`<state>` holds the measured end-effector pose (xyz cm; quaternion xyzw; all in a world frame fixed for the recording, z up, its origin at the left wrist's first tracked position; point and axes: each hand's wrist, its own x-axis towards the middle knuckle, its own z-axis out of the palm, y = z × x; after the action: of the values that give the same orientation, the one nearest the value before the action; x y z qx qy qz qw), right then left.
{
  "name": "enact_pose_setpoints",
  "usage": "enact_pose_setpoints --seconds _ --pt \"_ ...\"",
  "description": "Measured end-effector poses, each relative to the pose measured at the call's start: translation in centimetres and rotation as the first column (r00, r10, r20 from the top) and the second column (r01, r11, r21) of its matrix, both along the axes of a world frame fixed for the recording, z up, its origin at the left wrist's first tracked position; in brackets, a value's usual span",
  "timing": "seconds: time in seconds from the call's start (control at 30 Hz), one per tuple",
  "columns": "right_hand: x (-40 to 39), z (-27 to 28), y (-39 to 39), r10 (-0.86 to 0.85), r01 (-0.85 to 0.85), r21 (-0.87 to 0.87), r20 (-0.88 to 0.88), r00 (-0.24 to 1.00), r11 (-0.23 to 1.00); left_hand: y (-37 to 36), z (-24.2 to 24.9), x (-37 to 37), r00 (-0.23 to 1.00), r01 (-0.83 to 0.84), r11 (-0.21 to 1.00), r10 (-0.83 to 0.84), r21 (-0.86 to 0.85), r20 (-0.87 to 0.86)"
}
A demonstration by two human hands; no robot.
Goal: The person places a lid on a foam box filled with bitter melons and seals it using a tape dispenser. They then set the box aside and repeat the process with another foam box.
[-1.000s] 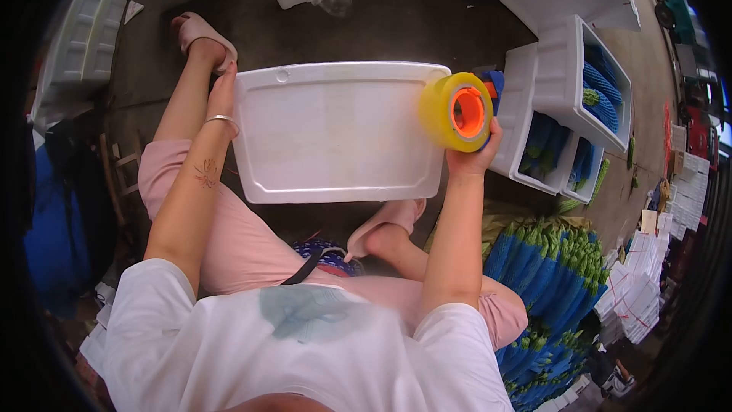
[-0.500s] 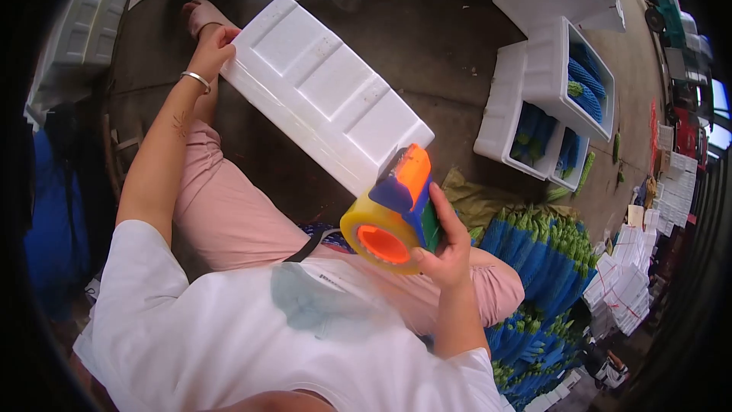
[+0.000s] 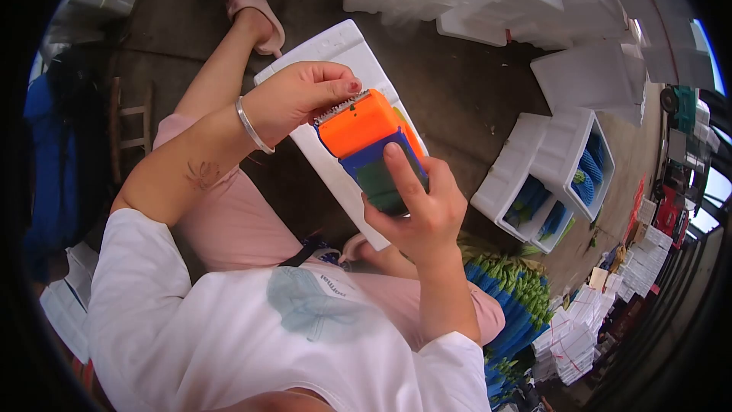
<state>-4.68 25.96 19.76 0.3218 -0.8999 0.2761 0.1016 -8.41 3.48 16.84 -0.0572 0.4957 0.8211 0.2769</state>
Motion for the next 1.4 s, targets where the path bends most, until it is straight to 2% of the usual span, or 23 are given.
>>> enact_pose_setpoints --seconds 0.03,0.1,0.13,0.23,0.3,0.33,0.4,0.5,0.53,0.57,0.63,0.77,0.83,0.9,0.97,1.07,1.13,1.17,1.2,1.23,1.3,1.37,1.4 --pt "-0.7 0.3 -0.8 -0.003 0.002 0.026 0.042 0.999 1.000 -0.5 -0.8 -0.7 1.000 -0.003 1.000 0.003 0.004 0.008" --pt "-2.0 1.0 -1.9 -0.010 0.004 0.060 0.095 0.995 0.998 -2.4 -3.3 -3.4 0.964 -0.136 0.956 0.067 -0.260 -0.258" --pt "-2.7 1.4 -2.4 -0.061 0.036 0.163 0.148 0.987 0.986 -3.8 -4.8 -5.1 0.951 -0.200 0.907 0.088 -0.370 -0.296" --pt "-4.3 1.6 -2.7 -0.169 0.084 0.353 0.218 0.961 0.932 -9.0 -8.6 -10.8 0.874 -0.469 0.615 0.220 -0.634 -0.433" --pt "-5.1 0.8 -2.4 -0.197 0.074 0.453 0.231 0.953 0.889 -16.2 -11.6 -16.2 0.996 0.048 0.491 -0.093 -0.870 0.002" --pt "-5.4 0.5 -2.6 -0.199 0.072 0.461 0.233 0.952 0.884 -16.7 -13.6 -16.8 0.996 0.051 0.499 -0.093 -0.865 0.006" --pt "-6.2 -0.4 -3.2 -0.209 0.046 0.489 0.285 0.935 0.871 -16.2 -19.0 -17.8 0.938 -0.337 0.285 0.025 -0.897 -0.344" --pt "-7.5 -0.8 -4.4 -0.224 0.042 0.516 0.296 0.929 0.855 -17.3 -26.7 -20.1 0.899 -0.414 0.359 0.016 -0.836 -0.438" --pt "-7.8 -0.8 -4.5 -0.227 0.041 0.522 0.298 0.927 0.852 -16.0 -24.1 -19.6 0.949 -0.253 0.344 -0.092 -0.904 -0.301" --pt "-8.1 -0.7 -4.5 -0.228 0.030 0.528 0.315 0.921 0.849 -15.2 -24.3 -19.0 0.950 -0.249 0.351 -0.091 -0.903 -0.297" --pt "-8.3 -0.6 -4.5 -0.234 0.019 0.540 0.333 0.914 0.842 -13.4 -25.9 -18.0 0.977 -0.034 0.418 -0.179 -0.908 -0.119" --pt "-8.4 -0.7 -4.5 -0.236 0.023 0.512 0.355 0.905 0.859 -6.7 -29.7 -14.1 0.918 0.122 0.438 -0.391 -0.891 -0.066" --pt "-8.6 -0.9 -4.4 -0.232 0.024 0.503 0.354 0.906 0.864 -4.9 -30.8 -13.5 0.927 0.155 0.483 -0.373 -0.862 -0.043" --pt "-8.4 -1.1 -4.4 -0.237 0.047 0.480 0.342 0.909 0.876 -4.3 -31.1 -13.5 0.934 0.191 0.524 -0.358 -0.830 -0.011" --pt "-8.3 -1.3 -4.5 -0.228 0.048 0.469 0.335 0.914 0.882 -4.6 -30.6 -13.7 0.909 0.328 0.268 -0.351 -0.906 0.225" --pt "-8.2 -1.3 -4.6 -0.212 0.049 0.451 0.317 0.925 0.891 -5.2 -28.8 -13.9 0.845 0.313 0.129 -0.489 -0.941 0.215" --pt "-7.9 -1.1 -4.4 -0.232 0.067 0.454 0.320 0.919 0.889 -5.9 -25.8 -16.0 0.839 0.246 0.151 -0.528 -0.957 0.132" --pt "-8.1 -1.0 -4.5 -0.231 0.062 0.460 0.321 0.919 0.886 -6.6 -22.0 -17.1 0.904 0.381 0.462 -0.369 -0.801 0.217" --pt "-8.3 -1.1 -4.7 -0.228 0.056 0.462 0.326 0.918 0.885 -7.2 -20.5 -17.6 0.956 0.272 0.605 -0.258 -0.748 0.139" --pt "-8.3 -1.2 -4.8 -0.244 0.081 0.437 0.333 0.911 0.896 -7.5 -16.9 -17.3 0.962 0.258 0.631 -0.237 -0.732 0.135" --pt "-8.7 -1.5 -4.3 -0.221 0.069 0.434 0.311 0.924 0.898 -5.8 -9.9 -14.3 0.917 0.310 0.475 -0.377 -0.824 0.128" --pt "-8.9 -1.5 -4.2 -0.227 0.063 0.463 0.307 0.924 0.884 -3.2 -13.8 -10.4 0.888 -0.164 0.431 -0.327 -0.887 -0.323" --pt "-9.0 -1.7 -3.9 -0.203 0.056 0.433 0.301 0.932 0.900 -2.5 -13.6 -9.1 0.901 -0.155 0.306 -0.346 -0.939 -0.261"
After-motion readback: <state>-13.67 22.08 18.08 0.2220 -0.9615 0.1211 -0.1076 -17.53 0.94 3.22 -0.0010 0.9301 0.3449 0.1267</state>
